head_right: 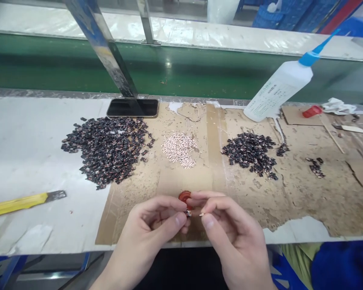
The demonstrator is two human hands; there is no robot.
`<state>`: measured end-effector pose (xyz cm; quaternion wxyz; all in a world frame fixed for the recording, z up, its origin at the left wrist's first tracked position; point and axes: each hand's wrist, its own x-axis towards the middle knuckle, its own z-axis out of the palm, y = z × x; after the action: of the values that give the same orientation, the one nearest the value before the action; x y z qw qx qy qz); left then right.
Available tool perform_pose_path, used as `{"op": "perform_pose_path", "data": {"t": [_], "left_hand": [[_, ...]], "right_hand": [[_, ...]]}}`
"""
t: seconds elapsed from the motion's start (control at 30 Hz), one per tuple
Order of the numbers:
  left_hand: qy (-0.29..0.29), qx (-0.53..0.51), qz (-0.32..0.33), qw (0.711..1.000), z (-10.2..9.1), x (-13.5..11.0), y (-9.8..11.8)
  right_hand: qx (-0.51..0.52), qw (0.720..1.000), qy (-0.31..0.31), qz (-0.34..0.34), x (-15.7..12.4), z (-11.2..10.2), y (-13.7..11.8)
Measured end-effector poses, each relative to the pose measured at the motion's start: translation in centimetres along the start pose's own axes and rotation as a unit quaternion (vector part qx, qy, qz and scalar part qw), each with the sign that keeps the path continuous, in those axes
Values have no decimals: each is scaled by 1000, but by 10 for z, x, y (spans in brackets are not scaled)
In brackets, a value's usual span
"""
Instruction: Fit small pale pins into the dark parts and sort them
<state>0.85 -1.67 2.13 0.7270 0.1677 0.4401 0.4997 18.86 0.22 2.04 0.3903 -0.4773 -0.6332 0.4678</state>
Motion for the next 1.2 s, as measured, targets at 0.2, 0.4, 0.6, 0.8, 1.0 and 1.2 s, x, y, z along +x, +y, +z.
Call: {"op": "perform_pose_path", "data": {"t": [0.2, 0.4, 0.6, 0.8, 1.0, 1.2], "left_hand": [[7, -17, 8, 1000, 4, -3, -7], [-6, 8, -11, 1000, 5, -4, -4], [-10, 27, -15, 999, 3, -4, -2], [-10, 23, -20, 999, 2, -5, -1], [3, 23, -22, 999, 5, -7, 2], [48, 14, -17, 999, 15, -12, 8]], "right_hand": [[51, 998, -20, 13, -2, 1, 0], [84, 996, -26, 32, -5, 3, 1], [110, 992, -31, 48, -7, 3, 1], [107, 992, -37, 54, -6, 4, 1], [49, 998, -29, 14, -4, 3, 2], [38, 999, -31, -9, 6, -2, -9]]}}
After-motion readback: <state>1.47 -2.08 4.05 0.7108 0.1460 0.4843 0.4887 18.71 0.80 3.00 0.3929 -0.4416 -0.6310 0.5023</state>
